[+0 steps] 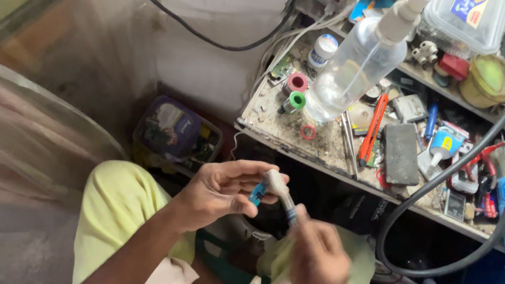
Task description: The person cleans a small blue circuit board by spraying it with liquid from a clear bottle and scrubbing it with a toothbrush. They repeatedly spray and scrub different areas of the board, then briefly use an orange utility knife to scrape a spot on the board.
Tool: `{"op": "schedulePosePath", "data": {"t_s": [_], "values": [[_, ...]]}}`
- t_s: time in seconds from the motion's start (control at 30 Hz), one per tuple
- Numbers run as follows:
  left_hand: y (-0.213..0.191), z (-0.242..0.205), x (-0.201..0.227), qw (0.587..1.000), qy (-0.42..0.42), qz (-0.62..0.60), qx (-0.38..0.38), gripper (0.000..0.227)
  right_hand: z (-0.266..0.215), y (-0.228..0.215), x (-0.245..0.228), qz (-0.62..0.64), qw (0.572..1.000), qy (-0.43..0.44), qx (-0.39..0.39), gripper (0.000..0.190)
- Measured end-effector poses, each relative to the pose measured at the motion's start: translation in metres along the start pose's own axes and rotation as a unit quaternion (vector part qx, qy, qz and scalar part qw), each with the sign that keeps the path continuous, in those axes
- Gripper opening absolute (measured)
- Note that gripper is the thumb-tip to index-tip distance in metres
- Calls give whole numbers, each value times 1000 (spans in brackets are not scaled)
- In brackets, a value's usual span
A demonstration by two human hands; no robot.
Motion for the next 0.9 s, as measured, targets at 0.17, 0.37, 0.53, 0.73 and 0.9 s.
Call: {"op": "schedulePosePath", "data": {"t_s": [0.17,0.37,0.53,0.73,0.9], "values": [[-4,5,-2,1000,-17,-1,22,64,14,-3,-12,25,999,-21,0,44],[-6,11,-5,1000,-7,0,2,66,9,0,1,25,999,-39,7,43],[-10,12,-4,1000,-5,15,18,66,5,6,5,28,998,-54,7,42],[-9,11,-8,1000,-7,-19,16,67,10,2,-2,45,999,3,-10,42],[-8,7,-7,1000,-15,-2,5,67,8,3,1,25,999,29,9,41]]}}
Point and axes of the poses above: each hand's wrist, its own z-axis towards the middle knuckle, its own y-axis out of the palm, x = y × z, the point moved 5 cm from there along z, towards the middle knuckle, and after that the axes turned 5 degrees about -x, right-handed, at the moved point
